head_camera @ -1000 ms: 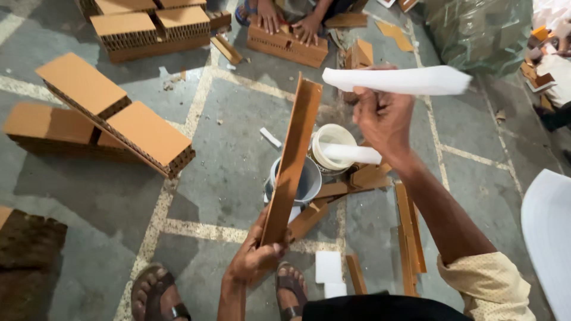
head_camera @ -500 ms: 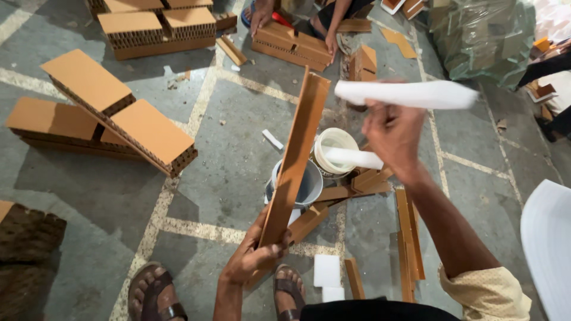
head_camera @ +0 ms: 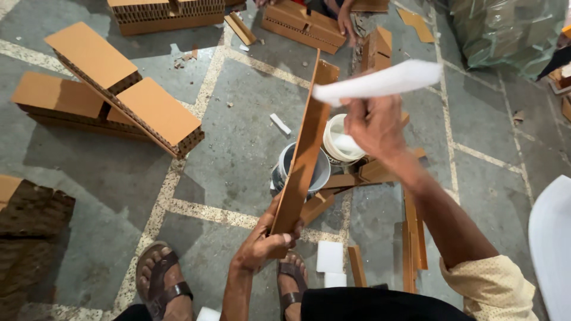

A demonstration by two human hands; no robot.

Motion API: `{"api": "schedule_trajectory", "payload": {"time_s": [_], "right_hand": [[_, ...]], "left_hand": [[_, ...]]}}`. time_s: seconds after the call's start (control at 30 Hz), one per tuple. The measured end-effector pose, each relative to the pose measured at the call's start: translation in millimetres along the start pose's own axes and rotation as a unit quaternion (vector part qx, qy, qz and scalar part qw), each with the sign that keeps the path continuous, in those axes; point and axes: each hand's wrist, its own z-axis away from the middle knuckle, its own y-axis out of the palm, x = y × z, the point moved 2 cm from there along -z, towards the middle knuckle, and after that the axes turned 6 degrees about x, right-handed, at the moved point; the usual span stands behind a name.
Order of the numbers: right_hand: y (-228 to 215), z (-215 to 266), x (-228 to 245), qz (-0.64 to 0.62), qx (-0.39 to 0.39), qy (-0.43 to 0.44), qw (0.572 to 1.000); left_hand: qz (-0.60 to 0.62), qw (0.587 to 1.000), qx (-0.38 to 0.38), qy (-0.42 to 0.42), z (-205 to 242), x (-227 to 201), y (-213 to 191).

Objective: The person sits on a low stool and applies a white liquid from a bucket onto narrow cardboard strips using a white foam applicator. They repeatedly dip the applicator into the bucket and spread the liquid along the length of each strip, handling several pieces one at a time.

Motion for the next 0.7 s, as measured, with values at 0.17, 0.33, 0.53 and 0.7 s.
{"api": "schedule_trajectory", "payload": {"time_s": [0.17, 0.33, 0.53, 0.7], "right_hand": [[37.7, 38.8, 7.3, 0.020, 0.035, -0.051, 0.998], [64.3, 82.5, 36.1, 0.057, 0.093, -0.219, 0.970], [33.7, 45.9, 26.9, -0.192, 0.074, 0.077, 0.976], [13.7, 7.8, 11.7, -0.123, -0.020, -0.032, 0.992]], "left_hand": [[0.015, 1.000, -0.019, 0.012, 0.7, -1.6, -7.3], [0.005, 0.999, -0.046, 0.010, 4.6, -1.3, -21.3], [0.097, 0.994, -0.020, 0.036, 5.3, 2.1, -24.6], [0.088, 0.995, -0.001, 0.040, 9.0, 3.4, -21.7]]}}
